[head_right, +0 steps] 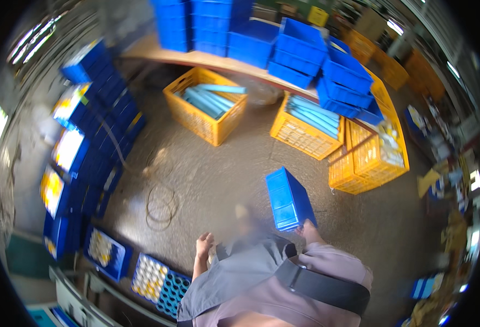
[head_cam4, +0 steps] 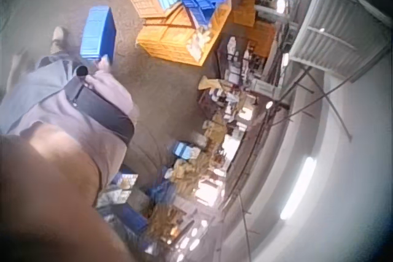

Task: The person uses a green handheld tool to scrape or clean the inside of small plastic cups arranged in blue trays, then places the cups into trays and stacks them. The person also uses a long flexible tube to blow air into the cups to remove debris, repeating the process across multiple trays.

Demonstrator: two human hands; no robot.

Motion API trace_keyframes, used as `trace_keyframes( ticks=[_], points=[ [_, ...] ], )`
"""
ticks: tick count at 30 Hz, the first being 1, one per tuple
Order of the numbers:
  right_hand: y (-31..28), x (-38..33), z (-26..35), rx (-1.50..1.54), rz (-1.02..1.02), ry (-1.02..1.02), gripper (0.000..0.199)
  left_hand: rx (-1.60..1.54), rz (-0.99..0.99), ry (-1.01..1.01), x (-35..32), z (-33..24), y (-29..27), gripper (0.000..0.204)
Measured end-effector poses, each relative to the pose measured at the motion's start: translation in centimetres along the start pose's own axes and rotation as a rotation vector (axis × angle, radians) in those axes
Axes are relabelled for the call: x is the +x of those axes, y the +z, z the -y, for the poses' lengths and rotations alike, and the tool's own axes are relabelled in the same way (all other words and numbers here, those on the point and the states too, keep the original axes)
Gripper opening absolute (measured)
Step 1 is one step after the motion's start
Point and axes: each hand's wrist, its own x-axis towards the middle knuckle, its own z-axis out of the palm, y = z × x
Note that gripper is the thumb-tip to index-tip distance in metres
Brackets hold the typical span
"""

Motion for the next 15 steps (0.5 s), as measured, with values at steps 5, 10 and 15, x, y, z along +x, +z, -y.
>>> trace_keyframes(
  ticks=[5, 10, 15],
  points=[
    [4.0, 0.3, 4.6, 0.221, 0.322, -0.039, 0.030, 0.126, 0.069, 0.487, -2.4, -26.6, 5.7, 0.037],
    [13.2, -9.9, 16.7, -0.125, 0.405, -0.358, 0.031, 0.119, -0.148, 1.514, -12.7, -50.8, 11.4, 0.019],
    [26.2, -17.0, 31.6, -0.162, 0.525, -0.667, 0.029, -0.772, 0.099, 2.070, -19.6, -61.0, 18.0, 0.034]
  ],
)
